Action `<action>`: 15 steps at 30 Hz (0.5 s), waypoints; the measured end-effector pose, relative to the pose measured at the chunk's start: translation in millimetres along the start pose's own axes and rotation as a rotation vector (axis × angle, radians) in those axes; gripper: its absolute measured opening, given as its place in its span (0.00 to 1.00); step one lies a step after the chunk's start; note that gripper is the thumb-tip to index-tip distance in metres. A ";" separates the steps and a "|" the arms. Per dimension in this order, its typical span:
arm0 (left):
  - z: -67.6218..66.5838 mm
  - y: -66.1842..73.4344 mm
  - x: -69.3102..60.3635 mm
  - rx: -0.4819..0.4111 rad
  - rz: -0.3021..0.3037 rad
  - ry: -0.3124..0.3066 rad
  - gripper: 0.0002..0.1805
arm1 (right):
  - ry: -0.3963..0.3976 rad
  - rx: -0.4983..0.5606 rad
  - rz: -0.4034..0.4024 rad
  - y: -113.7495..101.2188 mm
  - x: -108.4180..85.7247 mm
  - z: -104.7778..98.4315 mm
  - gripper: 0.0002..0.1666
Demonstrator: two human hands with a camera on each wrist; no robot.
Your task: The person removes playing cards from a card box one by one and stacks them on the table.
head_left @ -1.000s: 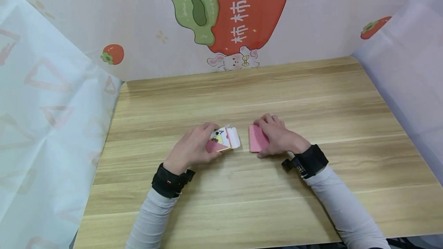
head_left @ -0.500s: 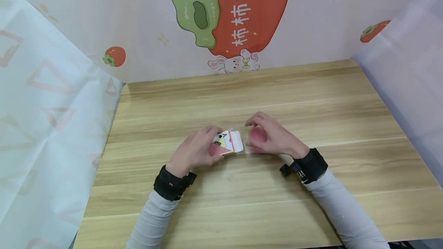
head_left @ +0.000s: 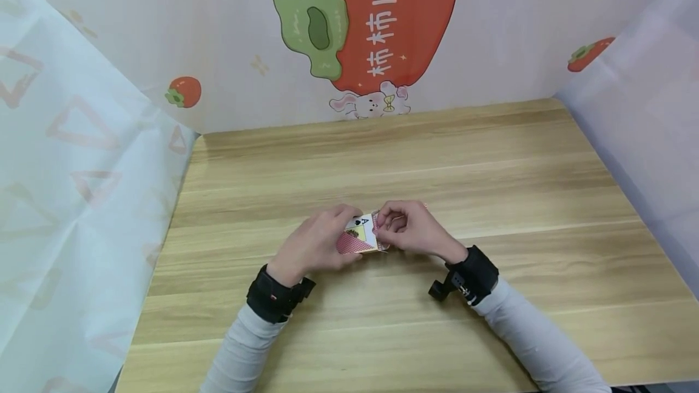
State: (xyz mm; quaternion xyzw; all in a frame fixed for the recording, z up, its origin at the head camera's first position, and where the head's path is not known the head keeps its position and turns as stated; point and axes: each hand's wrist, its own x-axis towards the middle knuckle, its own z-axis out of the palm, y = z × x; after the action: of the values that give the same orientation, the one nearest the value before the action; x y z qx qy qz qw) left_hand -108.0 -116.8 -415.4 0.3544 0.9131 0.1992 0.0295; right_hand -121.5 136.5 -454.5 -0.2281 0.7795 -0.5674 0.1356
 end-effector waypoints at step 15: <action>-3.8 0.3 -2.3 0.013 -0.061 -0.033 0.40 | -0.007 0.140 0.205 -3.7 -1.2 -3.0 0.16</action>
State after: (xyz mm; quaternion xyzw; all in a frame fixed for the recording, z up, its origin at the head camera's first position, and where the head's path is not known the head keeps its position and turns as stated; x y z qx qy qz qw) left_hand -106.9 -119.4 -412.0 0.3297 0.9242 0.1865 0.0484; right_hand -121.1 138.7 -450.1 -0.1390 0.7568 -0.6027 0.2112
